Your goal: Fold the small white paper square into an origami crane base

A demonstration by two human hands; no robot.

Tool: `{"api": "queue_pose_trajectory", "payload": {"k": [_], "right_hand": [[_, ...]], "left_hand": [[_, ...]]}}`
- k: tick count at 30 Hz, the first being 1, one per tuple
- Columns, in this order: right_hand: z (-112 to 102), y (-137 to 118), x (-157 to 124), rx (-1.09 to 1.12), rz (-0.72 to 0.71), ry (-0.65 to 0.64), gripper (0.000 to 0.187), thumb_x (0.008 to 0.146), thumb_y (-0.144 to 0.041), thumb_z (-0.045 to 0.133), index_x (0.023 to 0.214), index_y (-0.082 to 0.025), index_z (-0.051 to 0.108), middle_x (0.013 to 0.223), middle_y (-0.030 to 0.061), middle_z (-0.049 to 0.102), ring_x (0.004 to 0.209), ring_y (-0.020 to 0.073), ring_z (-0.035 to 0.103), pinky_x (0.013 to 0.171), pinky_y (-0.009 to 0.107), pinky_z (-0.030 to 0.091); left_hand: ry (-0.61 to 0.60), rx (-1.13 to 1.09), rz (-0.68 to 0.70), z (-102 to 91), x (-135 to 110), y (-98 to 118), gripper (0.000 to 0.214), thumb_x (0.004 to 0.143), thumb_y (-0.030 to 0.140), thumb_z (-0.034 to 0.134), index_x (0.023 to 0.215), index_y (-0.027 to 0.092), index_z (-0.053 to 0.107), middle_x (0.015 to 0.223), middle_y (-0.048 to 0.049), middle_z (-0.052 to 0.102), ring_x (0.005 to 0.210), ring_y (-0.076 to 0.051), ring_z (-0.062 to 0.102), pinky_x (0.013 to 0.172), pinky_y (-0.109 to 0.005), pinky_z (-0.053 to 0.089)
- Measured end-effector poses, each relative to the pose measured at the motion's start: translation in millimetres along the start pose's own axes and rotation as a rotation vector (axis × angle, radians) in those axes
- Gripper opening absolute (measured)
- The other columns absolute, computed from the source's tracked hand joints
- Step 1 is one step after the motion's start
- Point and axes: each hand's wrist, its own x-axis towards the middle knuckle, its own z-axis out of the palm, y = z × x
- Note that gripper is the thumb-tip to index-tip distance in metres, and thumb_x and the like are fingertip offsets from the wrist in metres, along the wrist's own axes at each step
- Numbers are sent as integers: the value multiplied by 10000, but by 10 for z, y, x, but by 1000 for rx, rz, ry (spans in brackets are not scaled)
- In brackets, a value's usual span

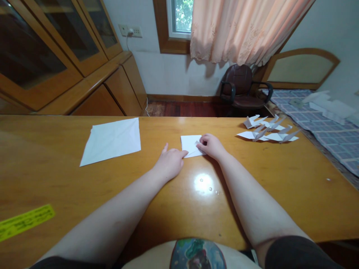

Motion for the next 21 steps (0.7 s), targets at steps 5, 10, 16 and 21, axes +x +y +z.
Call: {"api": "queue_pose_trajectory", "payload": {"k": [5, 10, 16, 21], "right_hand": [[2, -2, 1, -4, -5, -3, 195, 740, -257, 673, 611, -194, 540, 826, 46, 617, 787, 176, 569, 748, 303, 435], [-1, -10, 0, -15, 7, 7, 187, 726, -243, 685, 613, -187, 547, 824, 32, 613, 778, 161, 566, 746, 288, 431], [-34, -71, -24, -75, -11, -10, 219, 681, -277, 744, 847, -177, 643, 861, 37, 622, 794, 183, 576, 739, 306, 461], [-21, -83, -61, -63, -154, -35, 563, 674, -303, 794, 1202, -227, 615, 1217, 87, 604, 1111, 245, 569, 956, 390, 449]], "left_hand": [[58, -21, -23, 25, 23, -45, 334, 877, 125, 414, 1108, 221, 636, 1028, -61, 729, 1006, -213, 648, 1134, -586, 215], [70, -11, -1, 48, 31, -64, 271, 884, 145, 430, 1021, 220, 652, 982, -52, 732, 973, -221, 654, 1126, -587, 235], [93, -28, 18, 64, 45, -101, 240, 886, 155, 454, 999, 224, 654, 946, -38, 727, 955, -216, 651, 1130, -588, 224], [85, -45, 6, 60, 67, -101, 171, 891, 200, 504, 970, 224, 654, 947, -33, 721, 965, -211, 642, 1134, -560, 235]]}}
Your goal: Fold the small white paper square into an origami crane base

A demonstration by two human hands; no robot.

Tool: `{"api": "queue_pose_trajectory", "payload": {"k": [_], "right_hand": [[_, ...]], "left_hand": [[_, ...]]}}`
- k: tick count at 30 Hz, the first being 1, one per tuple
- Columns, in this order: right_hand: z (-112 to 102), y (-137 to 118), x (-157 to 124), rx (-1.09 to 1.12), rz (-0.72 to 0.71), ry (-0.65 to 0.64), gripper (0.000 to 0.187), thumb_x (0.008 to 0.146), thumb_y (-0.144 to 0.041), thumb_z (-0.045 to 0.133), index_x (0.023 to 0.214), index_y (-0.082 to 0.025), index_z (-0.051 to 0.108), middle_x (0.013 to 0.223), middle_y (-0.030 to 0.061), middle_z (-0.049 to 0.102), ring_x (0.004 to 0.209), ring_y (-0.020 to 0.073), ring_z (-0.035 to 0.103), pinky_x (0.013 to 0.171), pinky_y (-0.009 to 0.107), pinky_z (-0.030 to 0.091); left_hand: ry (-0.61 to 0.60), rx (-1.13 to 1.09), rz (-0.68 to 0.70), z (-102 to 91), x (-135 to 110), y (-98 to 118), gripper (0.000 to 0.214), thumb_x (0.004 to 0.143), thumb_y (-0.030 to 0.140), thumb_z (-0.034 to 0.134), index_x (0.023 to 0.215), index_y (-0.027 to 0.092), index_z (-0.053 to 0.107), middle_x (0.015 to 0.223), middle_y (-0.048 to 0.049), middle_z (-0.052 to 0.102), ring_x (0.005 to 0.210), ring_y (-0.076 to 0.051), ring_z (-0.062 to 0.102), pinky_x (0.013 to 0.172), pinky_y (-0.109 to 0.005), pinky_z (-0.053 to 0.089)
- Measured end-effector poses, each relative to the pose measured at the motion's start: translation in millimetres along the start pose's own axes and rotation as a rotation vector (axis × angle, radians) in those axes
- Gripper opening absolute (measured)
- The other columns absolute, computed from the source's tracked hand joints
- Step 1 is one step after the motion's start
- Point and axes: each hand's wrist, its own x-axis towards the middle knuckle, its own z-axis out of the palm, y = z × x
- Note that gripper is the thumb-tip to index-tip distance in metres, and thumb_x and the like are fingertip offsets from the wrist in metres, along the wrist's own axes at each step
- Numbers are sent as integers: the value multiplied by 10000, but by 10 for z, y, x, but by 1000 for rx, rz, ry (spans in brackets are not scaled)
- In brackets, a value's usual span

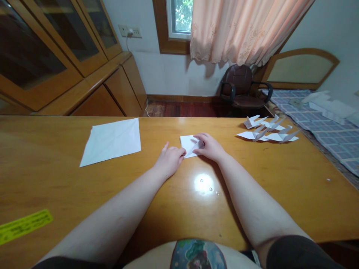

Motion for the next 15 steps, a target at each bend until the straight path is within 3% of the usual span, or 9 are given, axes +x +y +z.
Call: {"api": "queue_pose_trajectory", "payload": {"k": [6, 15], "right_hand": [[-16, 2, -9, -56, -111, -78, 88, 770, -322, 745, 819, -250, 753, 1143, 56, 669, 1069, 234, 604, 961, 401, 438], [12, 29, 23, -4, -53, -61, 141, 723, -322, 783, 784, -210, 723, 991, 46, 705, 919, 199, 632, 859, 333, 460]], "left_hand": [[-18, -24, 34, 18, 22, 2, 161, 897, 214, 516, 930, 237, 672, 932, -16, 717, 957, -193, 639, 1142, -542, 225], [-57, -63, 138, -2, 14, 20, 253, 900, 161, 481, 998, 256, 693, 963, -17, 726, 1002, -189, 624, 1141, -549, 229]]}}
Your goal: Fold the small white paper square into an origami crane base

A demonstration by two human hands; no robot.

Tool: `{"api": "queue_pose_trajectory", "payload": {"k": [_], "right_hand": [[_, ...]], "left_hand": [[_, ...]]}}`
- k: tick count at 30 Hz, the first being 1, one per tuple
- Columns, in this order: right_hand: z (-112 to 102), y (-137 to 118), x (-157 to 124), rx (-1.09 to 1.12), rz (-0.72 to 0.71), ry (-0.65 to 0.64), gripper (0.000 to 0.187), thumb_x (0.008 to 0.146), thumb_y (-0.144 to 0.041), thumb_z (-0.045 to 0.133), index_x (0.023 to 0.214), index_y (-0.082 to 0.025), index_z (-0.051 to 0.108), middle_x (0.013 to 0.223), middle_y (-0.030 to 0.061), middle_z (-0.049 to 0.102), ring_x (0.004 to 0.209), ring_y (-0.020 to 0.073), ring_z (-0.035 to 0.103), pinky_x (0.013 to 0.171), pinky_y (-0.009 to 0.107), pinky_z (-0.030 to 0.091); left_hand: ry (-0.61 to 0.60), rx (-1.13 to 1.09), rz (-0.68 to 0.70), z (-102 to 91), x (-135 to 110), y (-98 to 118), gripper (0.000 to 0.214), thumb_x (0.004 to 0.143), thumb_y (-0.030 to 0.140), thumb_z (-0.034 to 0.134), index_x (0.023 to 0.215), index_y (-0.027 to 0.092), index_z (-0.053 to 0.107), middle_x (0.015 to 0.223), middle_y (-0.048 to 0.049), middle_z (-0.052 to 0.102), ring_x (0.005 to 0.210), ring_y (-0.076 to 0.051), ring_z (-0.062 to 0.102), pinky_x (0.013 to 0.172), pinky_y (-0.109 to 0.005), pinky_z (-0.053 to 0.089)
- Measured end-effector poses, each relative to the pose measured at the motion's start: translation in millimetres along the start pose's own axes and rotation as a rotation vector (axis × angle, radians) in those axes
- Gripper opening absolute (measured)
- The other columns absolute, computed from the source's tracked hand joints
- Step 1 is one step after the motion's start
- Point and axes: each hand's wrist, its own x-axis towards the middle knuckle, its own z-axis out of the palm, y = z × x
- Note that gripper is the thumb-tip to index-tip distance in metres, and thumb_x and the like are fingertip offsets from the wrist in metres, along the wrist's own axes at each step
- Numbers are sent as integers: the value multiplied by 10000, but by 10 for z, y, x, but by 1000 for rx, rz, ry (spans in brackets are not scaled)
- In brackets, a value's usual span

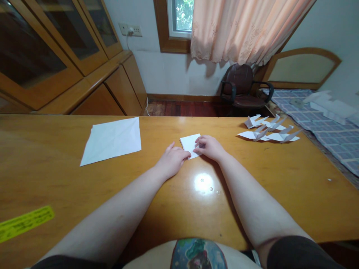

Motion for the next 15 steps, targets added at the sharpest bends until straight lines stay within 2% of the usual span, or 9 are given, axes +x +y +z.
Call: {"api": "queue_pose_trajectory", "payload": {"k": [6, 15], "right_hand": [[30, 26, 12, 10, 69, 6, 223, 687, -349, 808, 824, -209, 701, 941, 31, 698, 877, 184, 620, 812, 301, 450], [17, -20, 12, -16, 139, 14, 250, 684, -352, 808, 856, -207, 699, 892, 24, 679, 822, 176, 604, 735, 285, 435]], "left_hand": [[-8, 33, 80, 4, -20, -18, 314, 884, 137, 488, 1035, 294, 714, 1040, -21, 730, 1048, -191, 612, 1149, -576, 185], [-26, 22, 27, -57, -18, 23, 308, 844, 140, 502, 983, 280, 739, 1054, -26, 734, 1058, -198, 619, 1148, -576, 198]]}}
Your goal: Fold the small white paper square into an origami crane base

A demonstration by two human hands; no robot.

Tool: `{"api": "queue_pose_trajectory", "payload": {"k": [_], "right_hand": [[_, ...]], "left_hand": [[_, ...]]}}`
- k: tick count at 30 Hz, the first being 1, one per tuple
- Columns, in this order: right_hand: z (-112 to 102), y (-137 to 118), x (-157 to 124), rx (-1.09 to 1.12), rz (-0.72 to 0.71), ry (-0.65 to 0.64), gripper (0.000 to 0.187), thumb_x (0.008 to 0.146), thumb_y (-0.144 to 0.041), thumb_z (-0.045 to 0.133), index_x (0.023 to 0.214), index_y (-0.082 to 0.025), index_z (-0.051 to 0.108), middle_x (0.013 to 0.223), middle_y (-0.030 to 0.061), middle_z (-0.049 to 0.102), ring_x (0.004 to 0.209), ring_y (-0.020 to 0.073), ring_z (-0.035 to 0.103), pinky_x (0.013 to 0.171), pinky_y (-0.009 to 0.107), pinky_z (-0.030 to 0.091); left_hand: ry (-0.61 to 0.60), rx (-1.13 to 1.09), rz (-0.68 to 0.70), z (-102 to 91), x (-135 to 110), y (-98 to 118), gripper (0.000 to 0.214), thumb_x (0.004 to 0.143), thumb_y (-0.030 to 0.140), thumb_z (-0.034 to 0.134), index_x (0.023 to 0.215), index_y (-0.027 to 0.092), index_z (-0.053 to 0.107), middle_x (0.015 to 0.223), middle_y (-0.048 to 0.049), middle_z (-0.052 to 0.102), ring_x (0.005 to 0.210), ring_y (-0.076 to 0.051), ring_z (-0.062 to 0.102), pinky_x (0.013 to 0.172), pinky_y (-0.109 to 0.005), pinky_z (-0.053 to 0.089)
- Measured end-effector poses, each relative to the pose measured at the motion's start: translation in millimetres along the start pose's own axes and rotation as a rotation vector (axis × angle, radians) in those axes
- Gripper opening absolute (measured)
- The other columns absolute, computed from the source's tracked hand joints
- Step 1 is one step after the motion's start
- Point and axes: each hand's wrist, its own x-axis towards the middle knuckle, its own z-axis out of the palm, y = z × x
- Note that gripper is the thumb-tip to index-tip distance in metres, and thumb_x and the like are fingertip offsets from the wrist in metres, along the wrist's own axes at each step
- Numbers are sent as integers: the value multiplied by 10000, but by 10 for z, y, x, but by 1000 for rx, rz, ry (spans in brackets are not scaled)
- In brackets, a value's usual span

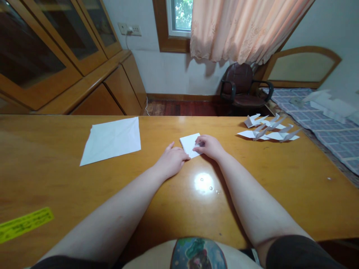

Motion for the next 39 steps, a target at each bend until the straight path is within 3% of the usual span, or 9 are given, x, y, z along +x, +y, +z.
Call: {"api": "queue_pose_trajectory", "payload": {"k": [9, 15, 39], "right_hand": [[41, 79, 17, 71, 52, 44, 95, 759, -271, 737, 832, -215, 714, 971, 48, 701, 929, 206, 634, 854, 327, 472], [50, 69, 19, 73, 30, 63, 52, 791, -244, 698, 822, -206, 716, 1016, 63, 704, 969, 206, 640, 887, 339, 481], [37, 101, 22, 33, 118, 195, 121, 770, -267, 708, 689, -193, 658, 917, 65, 672, 848, 198, 608, 814, 340, 475]], "left_hand": [[2, -59, -51, -9, 2, 18, 319, 814, 95, 443, 962, 241, 684, 981, -19, 721, 1006, -196, 630, 1152, -608, 141], [-12, -7, 30, 18, -19, 30, 353, 844, 138, 478, 1078, 294, 693, 1025, -24, 714, 1065, -211, 605, 1154, -615, 110], [-8, 10, 23, 43, -11, 44, 355, 830, 131, 493, 1046, 294, 723, 1047, -27, 722, 1085, -224, 584, 1152, -621, 107]]}}
